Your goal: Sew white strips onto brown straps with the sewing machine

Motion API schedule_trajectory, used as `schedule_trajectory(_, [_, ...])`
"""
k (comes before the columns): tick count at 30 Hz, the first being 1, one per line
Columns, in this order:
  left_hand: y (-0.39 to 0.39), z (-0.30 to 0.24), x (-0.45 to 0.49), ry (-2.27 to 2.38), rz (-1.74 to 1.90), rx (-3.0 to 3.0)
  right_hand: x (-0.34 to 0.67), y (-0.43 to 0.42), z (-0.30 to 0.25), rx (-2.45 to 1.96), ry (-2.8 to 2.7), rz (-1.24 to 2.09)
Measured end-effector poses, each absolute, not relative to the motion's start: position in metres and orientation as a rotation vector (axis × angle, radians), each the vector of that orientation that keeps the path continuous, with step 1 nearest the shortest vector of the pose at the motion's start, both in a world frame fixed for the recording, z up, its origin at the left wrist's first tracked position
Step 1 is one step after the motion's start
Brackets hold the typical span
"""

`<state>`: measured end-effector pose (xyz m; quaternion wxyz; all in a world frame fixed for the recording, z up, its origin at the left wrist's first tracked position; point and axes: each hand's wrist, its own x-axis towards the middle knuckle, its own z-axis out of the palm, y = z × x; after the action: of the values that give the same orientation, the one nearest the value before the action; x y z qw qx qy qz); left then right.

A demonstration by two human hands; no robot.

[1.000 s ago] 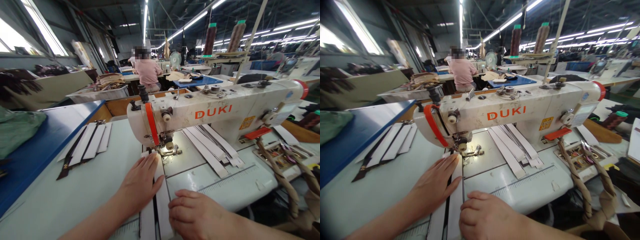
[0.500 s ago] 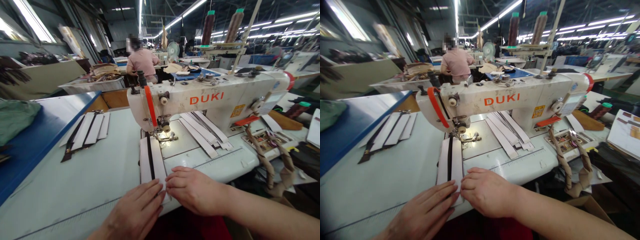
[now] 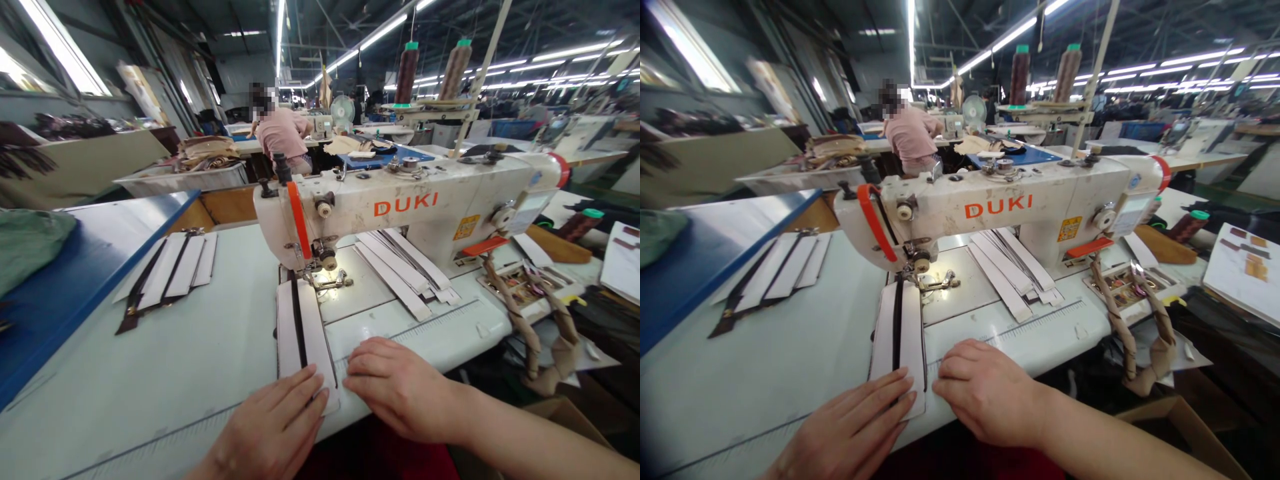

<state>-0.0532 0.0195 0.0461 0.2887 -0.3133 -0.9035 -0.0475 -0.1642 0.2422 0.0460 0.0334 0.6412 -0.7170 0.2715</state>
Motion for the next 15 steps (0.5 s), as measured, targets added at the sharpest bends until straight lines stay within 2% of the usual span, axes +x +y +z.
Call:
schedule_trajectory(9, [0.017,0.055,-0.055,-2.409,-0.139,-0.888,-0.163,0.229,0.047,2.040,-2.191,0.744])
schedule_trajectory(15, [0.014,0.040,-0.052,-2.429,-0.034,-0.869,-0.163,0.224,0.049,2.105,-2.154,0.629])
